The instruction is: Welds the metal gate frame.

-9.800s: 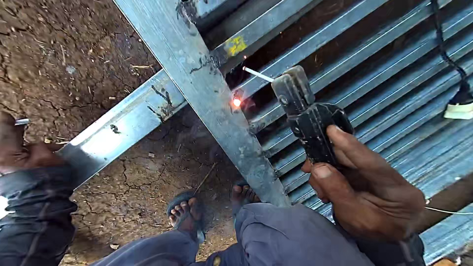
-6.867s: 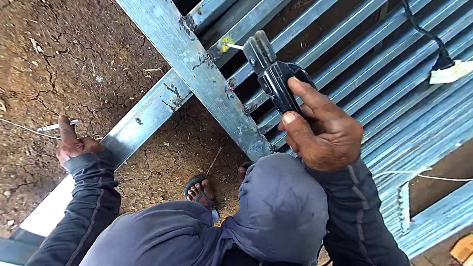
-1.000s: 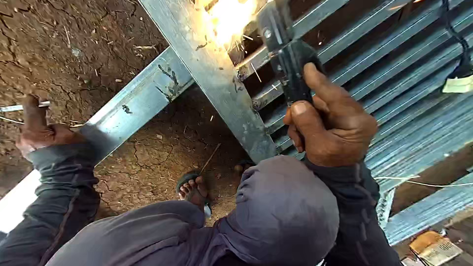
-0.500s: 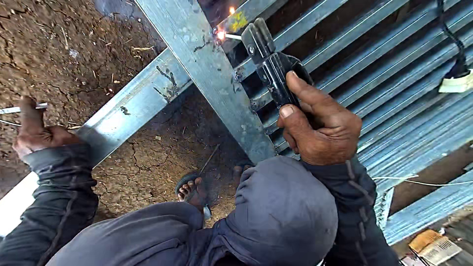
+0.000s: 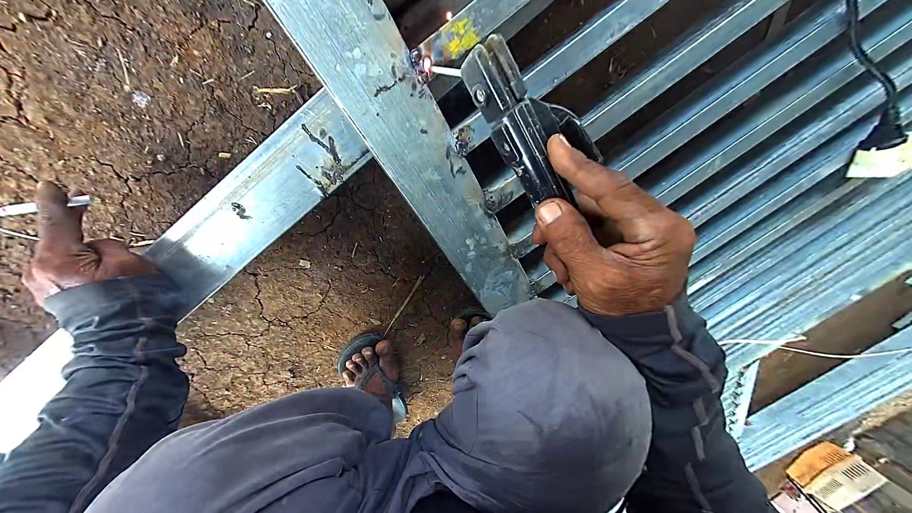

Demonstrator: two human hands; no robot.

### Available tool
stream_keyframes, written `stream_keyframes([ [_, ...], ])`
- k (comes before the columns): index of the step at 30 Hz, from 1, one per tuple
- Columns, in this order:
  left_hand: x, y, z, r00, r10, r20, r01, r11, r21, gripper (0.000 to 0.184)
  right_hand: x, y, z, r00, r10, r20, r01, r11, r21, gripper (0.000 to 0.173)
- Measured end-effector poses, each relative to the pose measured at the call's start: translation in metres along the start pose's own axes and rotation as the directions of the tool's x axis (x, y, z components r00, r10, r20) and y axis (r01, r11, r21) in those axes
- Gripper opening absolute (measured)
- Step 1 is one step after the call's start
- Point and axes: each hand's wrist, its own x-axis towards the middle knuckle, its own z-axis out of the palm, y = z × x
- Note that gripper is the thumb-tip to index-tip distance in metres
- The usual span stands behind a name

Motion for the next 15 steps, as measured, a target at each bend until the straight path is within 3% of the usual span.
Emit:
stream_keyframes([
  [4, -0.001, 0.001, -0.002, 1.0, -0.01, 0.025, 0.01, 1.0, 0.008, 0.063, 0.001, 0.0, 0.0, 1.0, 0.004, 0.009, -0.003, 1.0, -0.01, 0.042],
  [7, -0.013, 0.039, -0.022, 0.987, -0.124, 0.1, 0.128, 0.991, -0.031, 0.065, 0.001, 0.001, 0.001, 1.0, 0.003, 0.008, -0.003, 1.0, -0.012, 0.043],
  [11, -0.009, 0.015, -0.01, 0.999, 0.006, 0.044, -0.006, 1.0, -0.002, 0.061, 0.001, 0.0, 0.001, 1.0, 0.0, 0.009, 0.0, 1.0, 0.007, 0.043],
  [15, -0.01, 0.016, -0.012, 0.998, 0.012, 0.062, -0.011, 1.0, -0.015, 0.06, 0.001, -0.001, 0.0, 1.0, 0.013, 0.02, -0.013, 1.0, -0.011, 0.042],
])
